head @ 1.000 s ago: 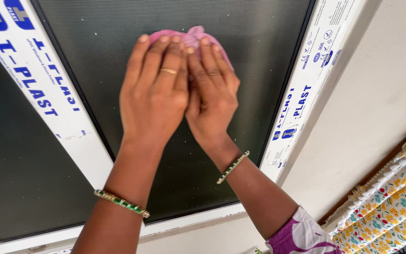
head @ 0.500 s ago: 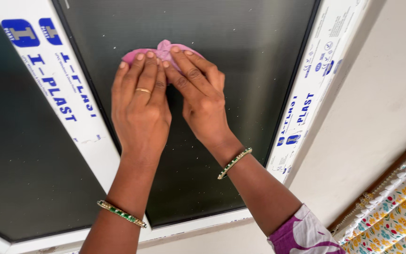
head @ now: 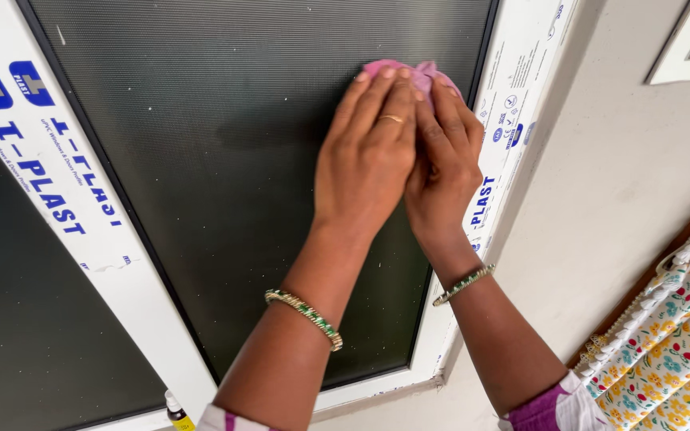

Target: The person wipes a window screen with a pink cloth. They spray a cleaning solution from a small bottle onto the cloth and continue wiping the screen surface.

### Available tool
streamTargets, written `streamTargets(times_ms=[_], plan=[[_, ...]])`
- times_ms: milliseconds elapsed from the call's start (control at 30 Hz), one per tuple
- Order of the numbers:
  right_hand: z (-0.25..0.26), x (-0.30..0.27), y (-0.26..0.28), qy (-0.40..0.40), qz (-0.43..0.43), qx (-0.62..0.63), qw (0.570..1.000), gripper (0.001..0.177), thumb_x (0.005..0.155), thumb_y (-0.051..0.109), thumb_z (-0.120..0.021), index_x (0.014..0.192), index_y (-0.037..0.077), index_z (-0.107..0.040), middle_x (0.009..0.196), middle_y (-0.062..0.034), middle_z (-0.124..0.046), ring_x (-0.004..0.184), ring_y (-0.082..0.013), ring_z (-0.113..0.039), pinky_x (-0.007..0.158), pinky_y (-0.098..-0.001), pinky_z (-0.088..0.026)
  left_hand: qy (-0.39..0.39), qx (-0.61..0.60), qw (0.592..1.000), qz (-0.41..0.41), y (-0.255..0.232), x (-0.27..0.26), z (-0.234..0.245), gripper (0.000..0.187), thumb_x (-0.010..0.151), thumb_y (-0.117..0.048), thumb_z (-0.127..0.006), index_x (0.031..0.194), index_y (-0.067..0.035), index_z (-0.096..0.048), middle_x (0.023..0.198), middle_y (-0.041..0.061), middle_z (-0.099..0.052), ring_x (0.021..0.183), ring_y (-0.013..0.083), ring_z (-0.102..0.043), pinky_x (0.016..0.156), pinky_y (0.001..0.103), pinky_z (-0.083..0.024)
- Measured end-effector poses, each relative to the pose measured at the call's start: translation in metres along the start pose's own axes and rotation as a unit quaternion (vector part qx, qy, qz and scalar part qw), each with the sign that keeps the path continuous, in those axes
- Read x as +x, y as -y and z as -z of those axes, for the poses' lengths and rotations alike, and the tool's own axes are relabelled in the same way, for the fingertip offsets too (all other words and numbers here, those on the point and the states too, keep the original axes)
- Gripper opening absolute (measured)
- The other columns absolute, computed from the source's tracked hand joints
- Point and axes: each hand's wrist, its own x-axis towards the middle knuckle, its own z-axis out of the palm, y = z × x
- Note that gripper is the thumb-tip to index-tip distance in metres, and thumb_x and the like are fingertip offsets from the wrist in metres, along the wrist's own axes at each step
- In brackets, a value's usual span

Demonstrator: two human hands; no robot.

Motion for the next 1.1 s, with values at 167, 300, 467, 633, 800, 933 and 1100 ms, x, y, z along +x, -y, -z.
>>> streamTargets(times_ms=[167,300,467,633,800,933,1100], plan=[[-0.005,-0.013,0.013,0.017,-0.042,0.009,0.999,0.048,0.108,0.007,-0.062,0.155,0.004,-0.051,0.167,-0.0147,-0.039,0.156,-0.0372,-0.038,0.132,-0.0466,-0.035,0.002,0.057,0.997,-0.046,0.003,0.001,0.002,0.027,0.094,-0.001,-0.07,0.12,0.0,-0.078,0.133,0.009,-0.07,0.134,0.0234,-0.06,0.127,0.038,-0.035],[-0.016,-0.014,0.029,0.024,-0.025,0.006,0.999,0.048,0.108,0.011,-0.062,0.154,0.003,-0.051,0.166,-0.0156,-0.039,0.156,-0.0379,-0.038,0.132,-0.0473,-0.032,-0.001,0.085,0.993,-0.076,0.024,-0.003,0.019,0.029,0.09,-0.003,-0.071,0.117,0.002,-0.079,0.13,0.011,-0.071,0.13,0.0257,-0.062,0.125,0.039,-0.036],[-0.034,-0.014,0.058,0.028,-0.013,0.029,0.999,0.049,0.106,0.004,-0.059,0.154,0.004,-0.052,0.165,-0.016,-0.043,0.155,-0.0351,-0.041,0.133,-0.0473,-0.031,0.002,0.102,0.992,-0.073,0.051,-0.015,0.049,0.03,0.092,-0.004,-0.07,0.12,0.002,-0.078,0.13,0.013,-0.071,0.13,0.0264,-0.062,0.125,0.041,-0.037],[-0.055,-0.015,0.093,0.034,0.01,0.058,0.998,0.051,0.104,-0.003,-0.055,0.154,0.005,-0.053,0.165,-0.0144,-0.044,0.156,-0.0339,-0.04,0.131,-0.0443,-0.03,0.013,0.131,0.989,-0.069,0.084,-0.03,0.079,0.028,0.092,-0.005,-0.07,0.118,0.003,-0.078,0.131,0.013,-0.071,0.13,0.0271,-0.063,0.125,0.042,-0.039],[-0.076,-0.018,0.127,0.055,0.031,0.069,0.996,0.051,0.104,-0.003,-0.055,0.154,0.008,-0.054,0.165,-0.0105,-0.045,0.156,-0.0303,-0.04,0.128,-0.0415,-0.029,0.04,0.188,0.979,-0.065,0.114,-0.05,0.112,0.027,0.092,-0.002,-0.067,0.116,0.005,-0.077,0.129,0.014,-0.071,0.133,0.0269,-0.063,0.126,0.045,-0.039],[-0.092,-0.017,0.151,0.068,0.044,0.086,0.993,0.05,0.105,-0.001,-0.058,0.154,0.009,-0.054,0.165,-0.0089,-0.043,0.156,-0.028,-0.039,0.126,-0.0415,-0.029,0.042,0.211,0.976,-0.042,0.133,-0.059,0.129,0.025,0.097,-0.003,-0.068,0.12,0.003,-0.077,0.128,0.012,-0.071,0.13,0.0241,-0.062,0.125,0.044,-0.038],[-0.101,-0.019,0.165,0.079,0.062,0.085,0.991,0.047,0.108,0.0,-0.057,0.154,0.012,-0.055,0.165,-0.0052,-0.045,0.15,-0.0236,-0.04,0.124,-0.0393,-0.031,0.035,0.233,0.971,-0.021,0.145,-0.076,0.14,0.02,0.101,-0.003,-0.068,0.118,0.001,-0.077,0.127,0.01,-0.071,0.133,0.0211,-0.061,0.127,0.047,-0.035]])
